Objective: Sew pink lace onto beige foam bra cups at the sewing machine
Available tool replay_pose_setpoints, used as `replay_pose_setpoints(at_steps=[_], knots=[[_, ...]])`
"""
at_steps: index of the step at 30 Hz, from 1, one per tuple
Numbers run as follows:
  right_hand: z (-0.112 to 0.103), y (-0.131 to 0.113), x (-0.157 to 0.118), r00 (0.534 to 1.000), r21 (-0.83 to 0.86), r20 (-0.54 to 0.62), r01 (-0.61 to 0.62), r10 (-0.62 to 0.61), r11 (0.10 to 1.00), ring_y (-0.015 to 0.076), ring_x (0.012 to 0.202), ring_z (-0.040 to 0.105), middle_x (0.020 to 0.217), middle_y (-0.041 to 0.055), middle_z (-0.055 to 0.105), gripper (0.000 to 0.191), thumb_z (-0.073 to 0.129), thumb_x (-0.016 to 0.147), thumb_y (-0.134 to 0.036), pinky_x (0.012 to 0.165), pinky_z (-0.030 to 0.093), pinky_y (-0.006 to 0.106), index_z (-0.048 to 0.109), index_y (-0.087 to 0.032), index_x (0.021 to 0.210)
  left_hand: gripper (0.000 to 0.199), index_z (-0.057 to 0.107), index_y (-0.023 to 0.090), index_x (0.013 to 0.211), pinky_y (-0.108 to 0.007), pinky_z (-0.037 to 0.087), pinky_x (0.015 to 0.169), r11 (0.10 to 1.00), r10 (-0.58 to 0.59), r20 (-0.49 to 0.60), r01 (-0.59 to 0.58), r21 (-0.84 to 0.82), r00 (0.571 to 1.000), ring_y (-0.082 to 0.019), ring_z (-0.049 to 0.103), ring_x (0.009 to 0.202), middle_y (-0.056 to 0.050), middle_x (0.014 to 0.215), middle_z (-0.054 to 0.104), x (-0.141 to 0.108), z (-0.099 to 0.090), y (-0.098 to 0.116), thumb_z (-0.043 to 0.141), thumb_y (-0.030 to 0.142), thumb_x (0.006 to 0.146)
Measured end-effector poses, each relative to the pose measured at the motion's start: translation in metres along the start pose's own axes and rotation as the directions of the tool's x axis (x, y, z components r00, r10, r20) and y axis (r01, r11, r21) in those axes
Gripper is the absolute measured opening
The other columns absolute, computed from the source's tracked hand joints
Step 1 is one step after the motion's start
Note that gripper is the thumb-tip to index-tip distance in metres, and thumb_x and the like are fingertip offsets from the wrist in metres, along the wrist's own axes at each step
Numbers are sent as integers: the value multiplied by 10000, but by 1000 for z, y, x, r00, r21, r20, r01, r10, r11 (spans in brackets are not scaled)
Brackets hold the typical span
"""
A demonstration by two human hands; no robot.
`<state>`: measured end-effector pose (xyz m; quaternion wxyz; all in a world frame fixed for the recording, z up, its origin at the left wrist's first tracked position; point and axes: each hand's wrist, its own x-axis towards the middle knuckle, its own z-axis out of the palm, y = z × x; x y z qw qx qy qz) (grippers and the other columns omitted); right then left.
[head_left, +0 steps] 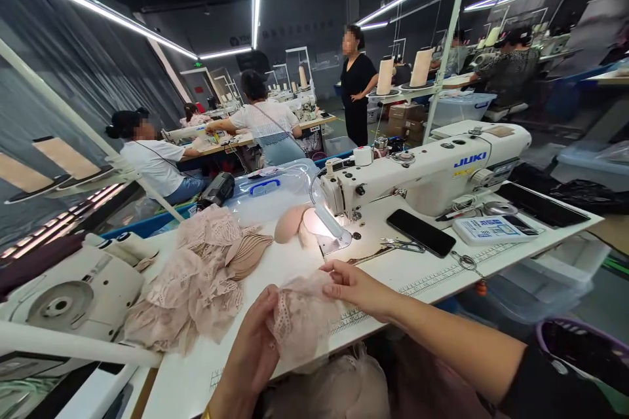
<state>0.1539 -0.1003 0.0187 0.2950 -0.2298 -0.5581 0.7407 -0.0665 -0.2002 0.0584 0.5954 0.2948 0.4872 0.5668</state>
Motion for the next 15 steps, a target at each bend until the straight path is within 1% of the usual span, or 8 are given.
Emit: replay_pose_setpoints(at_steps=[1, 3, 5, 6, 8, 10, 13, 15], knots=[[2, -3, 2, 1000, -19, -23, 15, -16, 1000, 192, 872, 618, 902, 4, 652, 579, 801, 790, -680, 804, 470, 321, 625, -215, 1084, 357, 637, 220, 825, -242, 495, 591, 999, -37, 45, 37, -8, 998, -157, 597, 656, 6, 745, 622, 0, 0, 0, 829, 517, 775], [5, -12, 4, 997, -144, -32, 59, -64, 988, 159, 754, 534, 794, -18, 583, 522, 761, 815, -694, 689, 407, 278, 627, -199, 915, 420, 699, 230, 985, -273, 534, 683, 995, -96, 172, 94, 19, 980, -195, 663, 774, -22, 842, 686, 1, 4, 2, 826, 574, 780], [5, -22, 6, 995, -325, 14, 99, -100, 941, 151, 731, 476, 762, -25, 537, 494, 733, 848, -680, 653, 358, 268, 644, -195, 882, 528, 706, 234, 1111, -293, 543, 777, 987, -127, 274, 96, 126, 953, -224, 689, 893, -45, 947, 729, 5, 13, 4, 873, 574, 744], [4, -27, 8, 993, -391, 35, 114, -109, 913, 152, 732, 460, 757, -26, 525, 483, 721, 863, -674, 648, 347, 268, 653, -197, 891, 549, 711, 222, 1118, -294, 539, 805, 979, -131, 289, 79, 186, 948, -231, 690, 925, -55, 977, 741, 8, 18, 5, 903, 549, 720], [1, -30, 10, 991, -423, 37, 132, -128, 896, 156, 743, 450, 771, -24, 517, 496, 670, 895, -697, 654, 347, 271, 646, -202, 907, 520, 730, 191, 1068, -292, 532, 815, 966, -112, 260, 43, 255, 959, -241, 691, 940, -70, 987, 758, 16, 27, 5, 915, 525, 715], [-3, -28, 11, 991, -313, 4, 131, -137, 941, 160, 765, 464, 812, -20, 526, 547, 625, 897, -755, 680, 370, 273, 614, -209, 940, 492, 742, 176, 1044, -299, 536, 785, 972, -62, 197, 14, 237, 978, -254, 695, 929, -76, 967, 768, 22, 34, 1, 863, 562, 764], [-12, -16, 10, 995, -127, -2, 103, -104, 987, 167, 798, 504, 872, -12, 554, 608, 736, 805, -760, 730, 407, 284, 587, -210, 1018, 466, 748, 179, 1050, -313, 549, 773, 986, 25, 114, -43, 159, 993, -259, 697, 934, -68, 957, 771, 29, 36, -7, 821, 571, 808], [-17, -8, 10, 992, -158, -52, 102, -111, 982, 160, 763, 485, 825, -20, 530, 601, 777, 779, -737, 706, 384, 276, 592, -200, 975, 429, 746, 182, 1014, -314, 553, 776, 992, 63, 64, -70, 102, 996, -247, 697, 918, -57, 945, 768, 32, 36, -10, 843, 537, 793]])
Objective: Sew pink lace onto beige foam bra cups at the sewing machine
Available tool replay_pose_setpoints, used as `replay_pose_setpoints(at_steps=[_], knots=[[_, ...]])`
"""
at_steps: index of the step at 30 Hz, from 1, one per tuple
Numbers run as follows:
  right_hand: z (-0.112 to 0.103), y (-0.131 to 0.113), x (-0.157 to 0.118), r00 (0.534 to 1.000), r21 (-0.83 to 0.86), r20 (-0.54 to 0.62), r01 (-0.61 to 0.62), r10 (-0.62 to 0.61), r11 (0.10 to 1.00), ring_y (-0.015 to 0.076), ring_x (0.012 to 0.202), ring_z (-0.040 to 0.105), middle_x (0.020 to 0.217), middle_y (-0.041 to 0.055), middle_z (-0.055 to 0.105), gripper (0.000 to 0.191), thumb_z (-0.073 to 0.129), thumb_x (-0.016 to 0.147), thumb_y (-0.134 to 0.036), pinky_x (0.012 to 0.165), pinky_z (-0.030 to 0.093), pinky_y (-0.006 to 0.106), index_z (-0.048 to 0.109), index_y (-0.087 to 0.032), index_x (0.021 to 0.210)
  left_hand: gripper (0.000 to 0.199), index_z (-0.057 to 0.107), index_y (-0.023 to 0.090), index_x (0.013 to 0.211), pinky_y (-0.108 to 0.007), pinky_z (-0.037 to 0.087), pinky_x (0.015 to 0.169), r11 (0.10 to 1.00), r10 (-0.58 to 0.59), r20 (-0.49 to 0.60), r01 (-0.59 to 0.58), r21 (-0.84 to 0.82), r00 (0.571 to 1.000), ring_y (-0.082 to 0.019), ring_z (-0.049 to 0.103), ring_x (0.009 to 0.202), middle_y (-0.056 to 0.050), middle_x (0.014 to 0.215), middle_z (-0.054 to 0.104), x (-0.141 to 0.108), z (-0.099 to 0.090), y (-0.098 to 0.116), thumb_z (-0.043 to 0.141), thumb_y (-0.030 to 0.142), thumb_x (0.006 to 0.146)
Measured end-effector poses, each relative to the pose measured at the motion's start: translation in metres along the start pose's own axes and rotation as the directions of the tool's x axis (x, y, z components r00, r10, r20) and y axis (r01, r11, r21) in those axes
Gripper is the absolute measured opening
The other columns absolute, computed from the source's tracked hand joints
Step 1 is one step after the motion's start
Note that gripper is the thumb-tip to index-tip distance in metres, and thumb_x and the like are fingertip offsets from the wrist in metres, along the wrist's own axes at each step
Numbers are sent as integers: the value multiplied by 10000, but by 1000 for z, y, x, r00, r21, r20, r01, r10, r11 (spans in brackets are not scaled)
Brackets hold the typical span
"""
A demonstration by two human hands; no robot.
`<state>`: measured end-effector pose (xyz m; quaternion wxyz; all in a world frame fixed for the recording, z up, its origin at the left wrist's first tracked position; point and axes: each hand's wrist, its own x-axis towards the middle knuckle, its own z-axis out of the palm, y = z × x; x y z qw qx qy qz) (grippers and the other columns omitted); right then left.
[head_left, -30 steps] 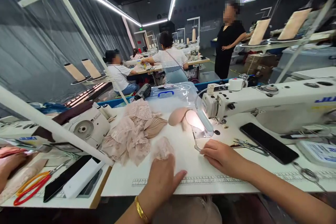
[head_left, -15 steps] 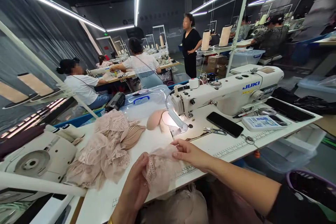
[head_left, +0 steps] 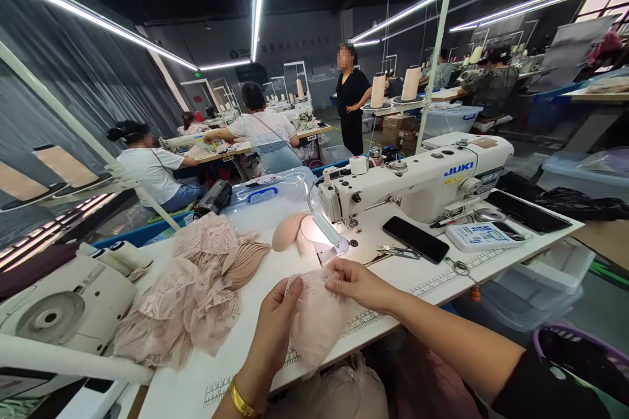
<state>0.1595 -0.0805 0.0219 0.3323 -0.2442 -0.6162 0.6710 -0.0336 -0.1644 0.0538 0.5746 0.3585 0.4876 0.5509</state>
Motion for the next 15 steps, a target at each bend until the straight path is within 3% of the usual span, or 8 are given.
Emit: replay_pose_setpoints(at_steps=[3, 5, 8, 11, 13, 15], knots=[[0, 4, -1, 994, -171, -96, 43, -60, 984, 152, 717, 426, 747, -32, 459, 572, 654, 868, -763, 666, 332, 274, 569, -199, 818, 432, 719, 202, 1021, -304, 551, 759, 995, 17, -58, -23, -99, 998, -218, 691, 860, -31, 919, 755, 0, 2, -3, 882, 492, 746], [4, 2, -2, 992, -266, -85, 68, -94, 962, 161, 719, 432, 729, -27, 457, 574, 579, 924, -751, 675, 340, 286, 553, -202, 760, 447, 681, 214, 1013, -292, 543, 730, 992, 48, -89, -58, -115, 995, -196, 675, 802, -13, 882, 732, -1, 6, -5, 882, 492, 726], [9, -3, -4, 987, -326, -78, 106, -139, 939, 203, 812, 528, 801, 12, 578, 527, 545, 971, -697, 755, 401, 321, 634, -204, 805, 440, 556, 222, 850, -264, 516, 646, 977, 183, -116, -168, 131, 976, -148, 602, 666, 29, 754, 632, -3, 8, -9, 743, 618, 809], [9, 0, -4, 984, -223, -135, 89, -121, 971, 221, 822, 582, 841, 42, 649, 518, 553, 963, -698, 758, 445, 339, 675, -206, 858, 500, 487, 222, 750, -247, 471, 555, 875, 263, -78, -204, 440, 961, -128, 514, 562, 52, 640, 518, 0, -5, -7, 621, 689, 868], [5, 7, 0, 989, -129, -136, 33, -50, 991, 201, 722, 570, 773, 32, 642, 527, 563, 944, -719, 681, 442, 329, 639, -208, 839, 462, 573, 208, 789, -280, 504, 603, 798, 303, -74, -211, 565, 950, -165, 574, 635, 15, 695, 585, 6, -24, 3, 670, 655, 848], [1, 16, 6, 992, -95, -130, -17, 5, 995, 185, 661, 547, 730, 15, 636, 518, 592, 920, -725, 642, 427, 321, 592, -217, 817, 397, 661, 202, 945, -373, 551, 808, 686, 389, -98, -217, 695, 916, -251, 658, 905, -68, 945, 700, 16, -50, 22, 693, 586, 848]])
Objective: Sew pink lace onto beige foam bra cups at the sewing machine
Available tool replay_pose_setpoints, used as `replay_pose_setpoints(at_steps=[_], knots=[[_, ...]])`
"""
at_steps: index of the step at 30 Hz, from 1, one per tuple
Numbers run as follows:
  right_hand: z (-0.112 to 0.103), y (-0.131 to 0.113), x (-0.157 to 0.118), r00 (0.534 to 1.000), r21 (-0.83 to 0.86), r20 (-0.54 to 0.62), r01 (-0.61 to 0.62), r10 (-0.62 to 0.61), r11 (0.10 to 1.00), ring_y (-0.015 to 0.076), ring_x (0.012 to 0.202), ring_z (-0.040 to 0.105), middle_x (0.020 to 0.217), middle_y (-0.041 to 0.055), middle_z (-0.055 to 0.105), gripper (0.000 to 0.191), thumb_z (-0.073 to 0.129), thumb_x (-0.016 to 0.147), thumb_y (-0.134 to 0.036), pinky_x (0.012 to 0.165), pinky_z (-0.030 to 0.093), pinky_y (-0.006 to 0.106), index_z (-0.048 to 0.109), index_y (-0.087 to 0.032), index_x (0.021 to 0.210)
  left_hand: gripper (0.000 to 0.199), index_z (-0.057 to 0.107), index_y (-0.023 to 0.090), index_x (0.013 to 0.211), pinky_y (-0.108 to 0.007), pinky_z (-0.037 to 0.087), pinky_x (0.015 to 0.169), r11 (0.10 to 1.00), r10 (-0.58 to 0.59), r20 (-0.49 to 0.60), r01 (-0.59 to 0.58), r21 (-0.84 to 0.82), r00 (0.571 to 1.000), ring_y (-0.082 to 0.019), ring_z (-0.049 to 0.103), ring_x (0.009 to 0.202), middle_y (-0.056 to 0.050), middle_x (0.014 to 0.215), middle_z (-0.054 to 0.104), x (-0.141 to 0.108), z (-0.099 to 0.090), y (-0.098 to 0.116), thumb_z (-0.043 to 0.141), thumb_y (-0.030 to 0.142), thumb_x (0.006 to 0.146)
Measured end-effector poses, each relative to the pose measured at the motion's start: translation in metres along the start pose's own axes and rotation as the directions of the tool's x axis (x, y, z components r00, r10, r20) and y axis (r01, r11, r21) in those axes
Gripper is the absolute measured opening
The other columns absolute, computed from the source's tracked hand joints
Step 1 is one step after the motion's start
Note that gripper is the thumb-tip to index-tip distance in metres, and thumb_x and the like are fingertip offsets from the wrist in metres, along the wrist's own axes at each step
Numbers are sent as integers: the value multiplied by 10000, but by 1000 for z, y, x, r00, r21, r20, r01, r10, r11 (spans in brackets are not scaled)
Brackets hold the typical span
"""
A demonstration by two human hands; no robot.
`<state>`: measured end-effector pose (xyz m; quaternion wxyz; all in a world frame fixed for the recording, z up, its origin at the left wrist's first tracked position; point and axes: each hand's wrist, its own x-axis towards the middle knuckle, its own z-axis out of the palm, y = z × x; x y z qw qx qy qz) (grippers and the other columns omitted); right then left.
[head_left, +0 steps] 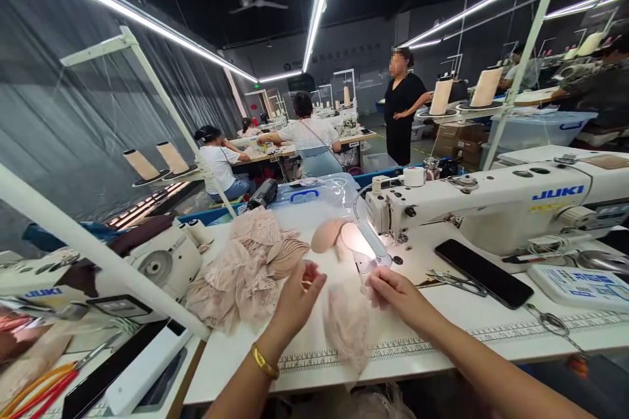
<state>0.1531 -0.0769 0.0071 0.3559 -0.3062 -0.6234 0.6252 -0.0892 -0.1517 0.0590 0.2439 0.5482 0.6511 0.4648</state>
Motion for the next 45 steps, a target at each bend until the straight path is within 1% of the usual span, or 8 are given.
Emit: replay_pose_setpoints(at_steps=[3, 7, 16, 21, 27, 34, 40, 45], knots=[[-3, 11, 7, 1000, -12, -11, -28, 28, 1000, 184, 657, 538, 719, 0, 636, 483, 611, 915, -699, 643, 420, 323, 562, -231, 808, 361, 671, 211, 1150, -511, 397, 1135, 971, 59, -150, -22, 238, 987, -351, 491, 1364, -147, 1342, 651, 37, -43, -10, 652, 453, 883], [-3, 14, 8, 1000, -34, 3, -18, 18, 999, 198, 694, 577, 754, 2, 648, 454, 586, 936, -674, 661, 437, 331, 568, -234, 821, 278, 709, 181, 1104, -515, 390, 1140, 892, 28, -191, 62, 448, 981, -364, 554, 1324, -178, 1254, 713, 74, -74, -22, 623, 362, 911], [-3, 7, 7, 1000, -31, -13, 17, -18, 999, 194, 694, 591, 768, 2, 653, 445, 623, 917, -664, 678, 457, 336, 578, -232, 821, 267, 717, 177, 864, -444, 507, 927, 779, 7, -274, 166, 604, 962, -326, 687, 1012, -153, 971, 763, 92, -72, -24, 567, 379, 953], [-8, 8, 12, 999, 115, -32, -13, 17, 993, 189, 740, 628, 818, 13, 695, 477, 715, 855, -681, 693, 458, 319, 626, -213, 877, 404, 674, 161, 1142, -404, 533, 882, 844, 82, -314, 102, 526, 946, -326, 672, 1093, -172, 1175, 735, 86, -63, 3, 438, 437, 965], [-13, 7, 13, 996, 219, -2, -81, 84, 972, 191, 742, 687, 848, 66, 734, 707, 612, 821, -855, 669, 470, 300, 653, -168, 982, 377, 720, 241, 1018, -310, 530, 695, 941, 81, 143, -123, 316, 986, -241, 720, 819, -34, 899, 783, 43, -14, 31, 613, 561, 848], [-7, -4, 4, 1000, 84, 0, 7, -7, 996, 184, 756, 687, 841, 25, 694, 541, 813, 769, -671, 658, 497, 287, 646, -181, 929, 175, 652, 244, 953, -322, 424, 669, 777, 93, 381, -306, 550, 920, -244, 695, 795, -28, 861, 759, 16, 19, 43, 508, 342, 939], [2, -33, -12, 995, -172, 88, 70, -56, 983, 159, 697, 658, 694, -41, 569, 155, 705, 892, -341, 647, 484, 261, 663, -193, 884, 564, 591, 197, 1274, -426, 482, 959, 801, -27, 590, -335, 495, 807, -353, 646, 1180, -135, 1283, 695, 23, 11, 65, 751, 481, 813], [-4, -71, -20, 948, -463, 249, 297, -200, 835, 138, 672, 592, 724, -36, 618, 101, 641, 933, -197, 633, 418, 237, 706, -214, 1008, 452, 623, 239, 1168, -356, 476, 1021, 960, 126, 813, -276, 44, 568, -268, 611, 1203, -42, 1253, 683, 38, 14, 70, 776, 478, 816]])
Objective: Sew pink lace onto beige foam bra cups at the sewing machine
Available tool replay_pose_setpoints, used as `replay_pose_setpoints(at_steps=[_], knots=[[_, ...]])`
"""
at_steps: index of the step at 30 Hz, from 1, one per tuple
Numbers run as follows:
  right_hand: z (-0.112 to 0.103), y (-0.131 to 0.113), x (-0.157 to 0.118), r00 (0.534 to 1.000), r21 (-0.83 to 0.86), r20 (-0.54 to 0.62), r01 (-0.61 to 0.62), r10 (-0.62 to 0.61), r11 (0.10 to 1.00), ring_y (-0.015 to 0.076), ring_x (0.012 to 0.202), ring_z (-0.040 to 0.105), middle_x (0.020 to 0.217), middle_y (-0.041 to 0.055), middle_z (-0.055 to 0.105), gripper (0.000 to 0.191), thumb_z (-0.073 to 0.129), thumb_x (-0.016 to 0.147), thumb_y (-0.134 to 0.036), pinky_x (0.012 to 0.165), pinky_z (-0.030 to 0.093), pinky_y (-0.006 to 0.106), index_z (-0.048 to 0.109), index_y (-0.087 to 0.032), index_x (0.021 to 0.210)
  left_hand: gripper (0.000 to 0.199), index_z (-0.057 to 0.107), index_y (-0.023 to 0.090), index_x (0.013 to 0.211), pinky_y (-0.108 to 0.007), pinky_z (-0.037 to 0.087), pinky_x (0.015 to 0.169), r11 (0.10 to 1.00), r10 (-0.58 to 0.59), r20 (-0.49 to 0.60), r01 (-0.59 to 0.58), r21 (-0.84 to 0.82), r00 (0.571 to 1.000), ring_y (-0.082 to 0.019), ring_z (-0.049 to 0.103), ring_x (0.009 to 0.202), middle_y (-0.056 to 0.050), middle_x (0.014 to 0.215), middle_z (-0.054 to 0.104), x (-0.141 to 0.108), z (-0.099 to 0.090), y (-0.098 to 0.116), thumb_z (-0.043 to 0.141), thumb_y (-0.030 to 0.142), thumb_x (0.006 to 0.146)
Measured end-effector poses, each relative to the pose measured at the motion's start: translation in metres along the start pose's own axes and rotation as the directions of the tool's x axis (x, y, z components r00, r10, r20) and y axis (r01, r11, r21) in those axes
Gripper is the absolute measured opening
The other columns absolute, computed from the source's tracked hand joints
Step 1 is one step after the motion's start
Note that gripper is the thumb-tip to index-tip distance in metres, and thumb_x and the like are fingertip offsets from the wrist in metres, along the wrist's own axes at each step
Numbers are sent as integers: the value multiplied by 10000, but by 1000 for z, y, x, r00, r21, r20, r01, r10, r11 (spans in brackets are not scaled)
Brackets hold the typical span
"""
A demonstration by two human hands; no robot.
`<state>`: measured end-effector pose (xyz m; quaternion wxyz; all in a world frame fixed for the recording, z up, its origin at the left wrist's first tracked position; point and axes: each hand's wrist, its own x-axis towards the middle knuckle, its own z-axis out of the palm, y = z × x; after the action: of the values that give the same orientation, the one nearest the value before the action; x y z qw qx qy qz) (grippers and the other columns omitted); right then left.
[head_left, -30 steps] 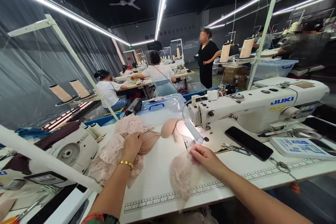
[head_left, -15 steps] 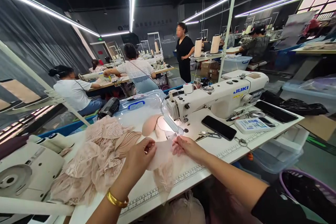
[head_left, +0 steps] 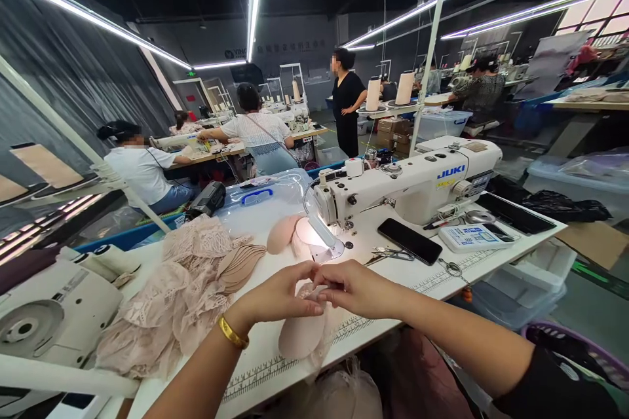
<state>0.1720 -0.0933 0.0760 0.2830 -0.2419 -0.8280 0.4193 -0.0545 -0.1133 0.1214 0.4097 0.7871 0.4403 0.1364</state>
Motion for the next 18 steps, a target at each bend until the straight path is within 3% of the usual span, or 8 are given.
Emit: replay_pose_setpoints(at_steps=[2, 5, 8, 10, 11, 13, 15, 18], knots=[[-10, -10, 1, 996, -201, -53, 65, -77, 978, 153, 721, 611, 795, -10, 685, 82, 633, 943, -171, 666, 414, 248, 697, -211, 975, 261, 619, 221, 963, -304, 503, 840, 1000, 22, -45, -21, 23, 999, -208, 634, 959, 0, 984, 681, 0, -3, -2, 711, 450, 876], [-16, -21, 3, 960, -476, -163, 127, -229, 870, 181, 782, 626, 858, 29, 716, 133, 563, 980, -134, 692, 424, 271, 675, -204, 960, 244, 541, 218, 816, -256, 410, 623, 965, 121, -272, -49, 258, 955, -149, 540, 691, 45, 728, 561, -6, -6, -8, 638, 402, 944], [-6, -16, 3, 852, -632, -243, 224, -464, 742, 188, 848, 621, 948, 60, 728, 214, 481, 1014, -103, 740, 457, 284, 662, -205, 962, 173, 525, 221, 828, -283, 330, 578, 746, 494, -426, -119, 655, 758, -150, 471, 607, 46, 664, 530, -15, -3, -19, 585, 258, 985], [4, 3, 4, 785, -676, -256, 271, -564, 685, 175, 862, 616, 1005, 63, 730, 243, 462, 1011, -78, 749, 465, 272, 662, -203, 950, 133, 552, 218, 874, -315, 354, 618, 519, 674, -346, -86, 850, 652, -174, 485, 635, 19, 703, 578, -19, 5, -28, 548, 155, 992], [8, 16, 5, 778, -691, -236, 286, -582, 663, 167, 844, 612, 1005, 58, 727, 251, 458, 1006, -71, 731, 462, 265, 664, -199, 943, 134, 566, 215, 889, -332, 378, 644, 435, 695, -291, -62, 898, 657, -192, 507, 663, 3, 729, 600, -20, 11, -33, 542, 133, 992], [12, 48, 6, 825, -717, -148, 290, -546, 633, 160, 801, 605, 967, 42, 724, 276, 443, 1016, -73, 697, 449, 261, 670, -192, 915, 94, 587, 207, 897, -361, 419, 674, 365, 620, -201, -51, 930, 758, -227, 556, 720, -27, 795, 641, -19, 24, -42, 590, 170, 983], [10, 79, 7, 913, -717, 2, 285, -407, 636, 163, 817, 616, 947, 16, 727, 246, 477, 1042, -127, 708, 453, 260, 684, -199, 929, 126, 588, 202, 862, -381, 452, 690, 387, 498, -124, -92, 917, 858, -249, 590, 761, -41, 833, 658, -15, 36, -50, 647, 231, 969], [-1, 111, 8, 951, -674, 158, 300, -265, 675, 167, 922, 643, 1025, 14, 738, 197, 518, 1055, -168, 770, 476, 256, 705, -208, 1006, 86, 612, 189, 904, -407, 493, 781, 433, 423, -28, -174, 885, 906, -254, 610, 820, -43, 882, 676, -2, 45, -58, 603, 142, 976]])
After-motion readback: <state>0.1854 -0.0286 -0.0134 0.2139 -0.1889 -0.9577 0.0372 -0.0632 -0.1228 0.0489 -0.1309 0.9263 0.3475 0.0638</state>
